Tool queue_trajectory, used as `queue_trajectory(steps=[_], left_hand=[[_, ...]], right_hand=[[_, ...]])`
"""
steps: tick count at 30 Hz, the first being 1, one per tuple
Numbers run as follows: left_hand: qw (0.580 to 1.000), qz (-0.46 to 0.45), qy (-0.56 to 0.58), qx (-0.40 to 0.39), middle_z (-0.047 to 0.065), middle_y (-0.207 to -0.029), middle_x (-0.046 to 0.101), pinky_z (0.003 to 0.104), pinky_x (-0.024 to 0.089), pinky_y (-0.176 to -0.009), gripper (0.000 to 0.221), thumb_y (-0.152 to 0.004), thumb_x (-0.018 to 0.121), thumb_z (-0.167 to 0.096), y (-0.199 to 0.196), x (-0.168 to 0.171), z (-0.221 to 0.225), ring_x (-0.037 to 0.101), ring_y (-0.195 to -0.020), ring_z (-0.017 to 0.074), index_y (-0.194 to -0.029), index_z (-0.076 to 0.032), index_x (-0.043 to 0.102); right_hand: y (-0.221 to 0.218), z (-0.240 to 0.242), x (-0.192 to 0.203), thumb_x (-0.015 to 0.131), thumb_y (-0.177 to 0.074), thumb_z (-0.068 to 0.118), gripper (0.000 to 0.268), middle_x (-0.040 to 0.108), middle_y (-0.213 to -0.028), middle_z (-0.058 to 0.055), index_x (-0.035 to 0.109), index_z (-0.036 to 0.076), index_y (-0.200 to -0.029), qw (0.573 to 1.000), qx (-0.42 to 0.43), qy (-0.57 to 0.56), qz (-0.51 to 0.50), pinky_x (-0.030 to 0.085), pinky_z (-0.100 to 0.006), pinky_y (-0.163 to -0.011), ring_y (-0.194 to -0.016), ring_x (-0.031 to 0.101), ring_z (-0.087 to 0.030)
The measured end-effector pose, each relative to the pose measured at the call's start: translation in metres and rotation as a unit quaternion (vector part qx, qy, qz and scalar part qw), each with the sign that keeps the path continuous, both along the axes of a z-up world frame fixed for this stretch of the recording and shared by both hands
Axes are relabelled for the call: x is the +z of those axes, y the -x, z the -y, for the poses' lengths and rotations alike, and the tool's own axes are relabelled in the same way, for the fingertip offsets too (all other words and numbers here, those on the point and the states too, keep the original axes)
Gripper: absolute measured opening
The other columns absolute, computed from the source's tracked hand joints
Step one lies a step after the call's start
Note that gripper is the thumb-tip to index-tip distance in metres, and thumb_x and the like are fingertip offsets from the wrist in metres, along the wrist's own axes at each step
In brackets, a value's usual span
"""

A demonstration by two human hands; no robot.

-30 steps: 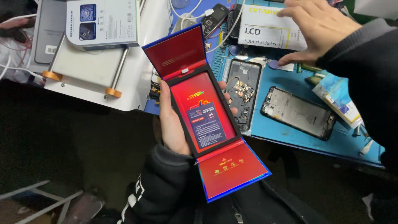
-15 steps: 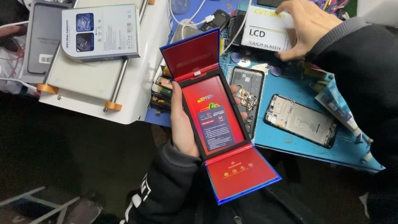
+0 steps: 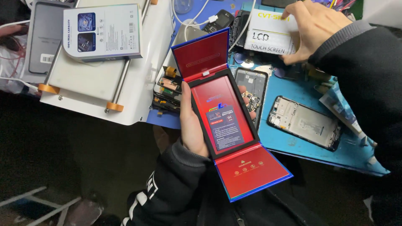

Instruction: Unboxing and preparing a new replacement battery for a mobile phone.

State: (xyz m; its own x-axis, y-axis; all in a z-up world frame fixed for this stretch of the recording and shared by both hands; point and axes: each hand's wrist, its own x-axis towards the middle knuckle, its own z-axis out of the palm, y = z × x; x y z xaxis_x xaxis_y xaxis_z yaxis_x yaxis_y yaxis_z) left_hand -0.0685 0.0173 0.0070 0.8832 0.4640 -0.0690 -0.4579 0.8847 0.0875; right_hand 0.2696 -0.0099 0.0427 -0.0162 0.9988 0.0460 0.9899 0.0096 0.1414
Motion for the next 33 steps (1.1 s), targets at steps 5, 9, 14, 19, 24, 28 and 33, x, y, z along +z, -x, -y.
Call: queue_trajectory(steps=[5, 9, 14, 19, 24, 28, 33], left_hand=[[1.000, 0.009, 0.004, -0.006, 0.024, -0.134, 0.060, 0.058, 0.055, -0.100, 0.091, -0.104, 0.036, -0.078, -0.002, -0.001, 0.002, 0.065, -0.114, 0.0371, -0.150, 0.000, 0.046], [1.000, 0.007, -0.001, 0.001, 0.024, -0.133, 0.060, 0.058, 0.056, -0.100, 0.087, -0.105, 0.035, -0.076, -0.002, 0.000, 0.002, 0.065, -0.115, 0.0363, -0.150, -0.002, 0.046], [1.000, 0.019, -0.002, -0.001, 0.024, -0.132, 0.061, 0.057, 0.056, -0.100, 0.085, -0.107, 0.035, -0.075, -0.001, 0.001, 0.003, 0.065, -0.116, 0.0358, -0.151, -0.002, 0.046], [1.000, 0.013, -0.004, -0.011, 0.024, -0.132, 0.061, 0.056, 0.057, -0.098, 0.086, -0.105, 0.034, -0.075, -0.002, 0.008, 0.000, 0.066, -0.113, 0.0352, -0.148, -0.003, 0.047], [1.000, 0.015, -0.022, -0.011, 0.024, -0.132, 0.061, 0.057, 0.057, -0.099, 0.086, -0.106, 0.035, -0.075, -0.004, 0.006, -0.003, 0.066, -0.113, 0.0350, -0.149, -0.001, 0.048], [0.999, 0.015, -0.040, -0.020, 0.024, -0.131, 0.062, 0.057, 0.057, -0.099, 0.088, -0.105, 0.034, -0.076, -0.009, 0.007, 0.001, 0.066, -0.113, 0.0347, -0.149, -0.001, 0.048], [0.998, 0.012, -0.049, -0.024, 0.024, -0.130, 0.062, 0.056, 0.058, -0.098, 0.089, -0.104, 0.034, -0.077, -0.013, 0.005, 0.005, 0.066, -0.113, 0.0350, -0.149, -0.001, 0.048]], right_hand=[[-0.003, -0.001, -0.002, 0.092, -0.067, 0.045, 0.095, 0.062, -0.118, -0.027, 0.050, -0.003, -0.137, 1.000, -0.009, 0.024, 0.014, 0.058, -0.043, -0.089, -0.107, 0.067, -0.037], [-0.012, -0.002, -0.005, 0.092, -0.068, 0.040, 0.091, 0.063, -0.119, -0.028, 0.051, -0.001, -0.139, 0.999, 0.007, 0.001, -0.040, 0.057, -0.044, -0.092, -0.112, 0.067, -0.040], [-0.061, 0.006, -0.015, 0.090, -0.069, 0.035, 0.088, 0.066, -0.121, -0.026, 0.052, 0.001, -0.140, 0.995, 0.027, -0.008, -0.096, 0.060, -0.043, -0.088, -0.104, 0.070, -0.037], [-0.054, 0.056, 0.025, 0.092, -0.059, 0.041, 0.102, 0.067, -0.109, -0.028, 0.050, -0.007, -0.139, 0.998, 0.011, -0.021, -0.059, 0.059, -0.041, -0.067, -0.079, 0.070, -0.035], [0.017, 0.136, 0.018, 0.090, -0.052, 0.059, 0.120, 0.063, -0.106, -0.022, 0.042, -0.001, -0.144, 0.984, -0.022, 0.124, -0.128, 0.058, -0.041, -0.082, -0.096, 0.067, -0.031], [0.072, 0.159, 0.008, 0.081, -0.066, 0.069, 0.117, 0.055, -0.124, -0.013, 0.032, 0.012, -0.156, 0.939, -0.149, 0.310, -0.015, 0.053, -0.042, -0.100, -0.115, 0.056, -0.030], [0.045, 0.175, -0.021, 0.076, -0.058, 0.083, 0.122, 0.056, -0.127, -0.020, 0.044, 0.006, -0.146, 0.988, -0.037, 0.149, 0.035, 0.054, -0.046, -0.093, -0.115, 0.057, -0.036]])
